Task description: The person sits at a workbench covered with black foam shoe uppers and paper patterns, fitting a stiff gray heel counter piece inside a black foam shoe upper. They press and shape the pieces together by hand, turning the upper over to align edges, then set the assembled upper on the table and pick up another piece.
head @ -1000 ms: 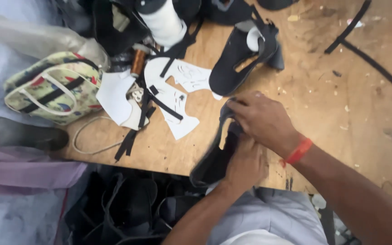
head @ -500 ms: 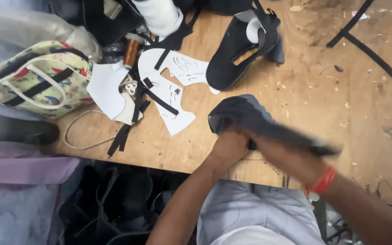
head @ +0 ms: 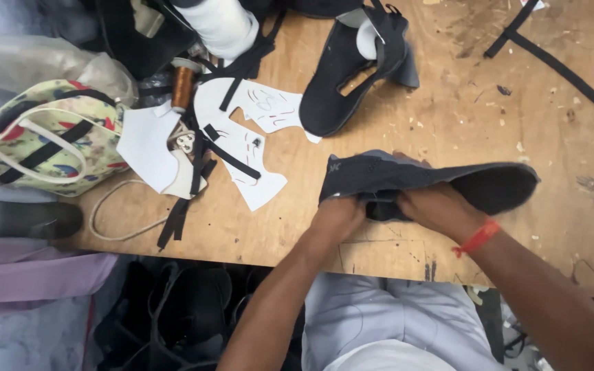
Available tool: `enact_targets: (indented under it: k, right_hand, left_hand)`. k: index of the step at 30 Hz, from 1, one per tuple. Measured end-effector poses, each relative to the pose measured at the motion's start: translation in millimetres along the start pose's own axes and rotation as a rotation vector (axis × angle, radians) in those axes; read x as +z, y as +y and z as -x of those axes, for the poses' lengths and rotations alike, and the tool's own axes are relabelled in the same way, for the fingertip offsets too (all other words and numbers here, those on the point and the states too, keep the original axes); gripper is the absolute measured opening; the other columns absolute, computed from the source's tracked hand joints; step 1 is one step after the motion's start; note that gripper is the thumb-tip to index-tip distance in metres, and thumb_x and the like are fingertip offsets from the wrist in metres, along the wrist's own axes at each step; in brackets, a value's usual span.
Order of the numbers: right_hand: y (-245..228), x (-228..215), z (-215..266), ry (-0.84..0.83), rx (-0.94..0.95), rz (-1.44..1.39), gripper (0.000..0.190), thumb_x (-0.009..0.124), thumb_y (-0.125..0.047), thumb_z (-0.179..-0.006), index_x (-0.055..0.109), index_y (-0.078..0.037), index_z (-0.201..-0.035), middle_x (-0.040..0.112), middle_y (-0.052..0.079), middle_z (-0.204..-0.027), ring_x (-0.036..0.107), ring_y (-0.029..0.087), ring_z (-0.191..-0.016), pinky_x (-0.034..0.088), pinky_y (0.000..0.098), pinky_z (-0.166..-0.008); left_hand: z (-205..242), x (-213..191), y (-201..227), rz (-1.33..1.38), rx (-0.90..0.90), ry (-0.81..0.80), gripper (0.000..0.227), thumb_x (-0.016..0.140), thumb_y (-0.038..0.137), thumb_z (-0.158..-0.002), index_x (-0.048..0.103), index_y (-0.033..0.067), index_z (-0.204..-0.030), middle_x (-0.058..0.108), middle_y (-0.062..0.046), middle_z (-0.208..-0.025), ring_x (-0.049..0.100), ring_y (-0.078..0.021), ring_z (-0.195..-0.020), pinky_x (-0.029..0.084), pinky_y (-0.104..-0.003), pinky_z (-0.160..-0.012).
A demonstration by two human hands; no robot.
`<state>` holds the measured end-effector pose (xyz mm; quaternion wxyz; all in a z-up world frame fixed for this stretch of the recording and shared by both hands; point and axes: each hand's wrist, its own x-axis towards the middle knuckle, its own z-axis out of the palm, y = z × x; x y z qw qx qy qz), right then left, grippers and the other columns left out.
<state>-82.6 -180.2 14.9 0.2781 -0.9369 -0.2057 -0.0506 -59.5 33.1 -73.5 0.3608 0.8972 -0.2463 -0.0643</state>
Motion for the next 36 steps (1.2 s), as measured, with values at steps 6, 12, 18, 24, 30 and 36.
enact_targets:
  k: [6,12,18,24,30,36]
  right_hand:
    - [5.8,19.8,-7.6,0.018,0.134,0.224,0.041,0.063,-0.032,-0.090,0.063,-0.005,-0.121,0.064,0.021,-0.117,0.062,0.037,-0.110,0.051,0.0475,-0.095]
    - [35.1,61.4,0.7,0.233,0.141,0.199,0.019,0.055,-0.012,-0.097,0.062,-0.007,-0.113,0.065,0.017,-0.107,0.065,0.036,-0.106,0.053,0.0452,-0.088]
    - [70.6,52.9,-11.0,0.025,0.129,0.117,0.040,0.065,-0.014,-0.083,0.063,-0.005,-0.122,0.066,0.020,-0.119,0.062,0.037,-0.117,0.050,0.0456,-0.100]
    - [54.7,5.2,-6.5,-0.125,0.102,-0.029,0.040,0.064,-0.014,-0.092,0.064,-0.004,-0.130,0.065,0.022,-0.133,0.059,0.039,-0.126,0.046,0.0453,-0.104]
    - [35.6,13.4,34.3,-0.156,-0.025,0.529,0.035,0.058,-0.015,-0.097,0.067,-0.010,-0.130,0.066,0.015,-0.134,0.061,0.032,-0.127,0.047,0.0433,-0.109]
    - [11.0,-6.2,21.4,-0.057,-0.317,0.820,0.047,0.061,-0.014,-0.083,0.067,-0.005,-0.129,0.067,0.016,-0.134,0.062,0.030,-0.131,0.045,0.0467,-0.116]
  left_hand:
    - [-13.4,-13.2,16.7,-0.129,-0.222,-0.282,0.041,0.048,0.033,-0.099,0.066,-0.0009,-0.115,0.069,-0.029,-0.113,0.066,-0.0443,-0.106,0.050,-0.051,-0.096]
    - [-8.2,-31.0,26.3,-0.091,-0.149,-0.303,0.042,0.052,0.031,-0.097,0.062,0.0044,-0.128,0.068,-0.028,-0.114,0.064,-0.0454,-0.105,0.049,-0.053,-0.091]
    - [0.6,-37.6,38.9,0.098,-0.001,-0.167,0.036,0.055,0.022,-0.099,0.063,0.0055,-0.129,0.069,-0.027,-0.117,0.065,-0.0434,-0.107,0.052,-0.049,-0.090]
    - [4.1,-16.6,48.0,-0.495,0.313,-0.057,0.067,0.058,0.014,-0.082,0.052,-0.0060,-0.145,0.066,-0.027,-0.128,0.067,-0.0349,-0.113,0.051,-0.041,-0.098]
    - [17.0,-8.6,53.3,-0.490,0.216,-0.161,0.059,0.058,0.021,-0.092,0.051,-0.0041,-0.145,0.067,-0.022,-0.127,0.066,-0.0320,-0.114,0.050,-0.042,-0.101]
    - [34.2,-14.8,45.6,-0.405,0.429,-0.048,0.052,0.053,0.032,-0.102,0.058,-0.0058,-0.137,0.069,-0.023,-0.129,0.066,-0.0336,-0.119,0.050,-0.044,-0.105]
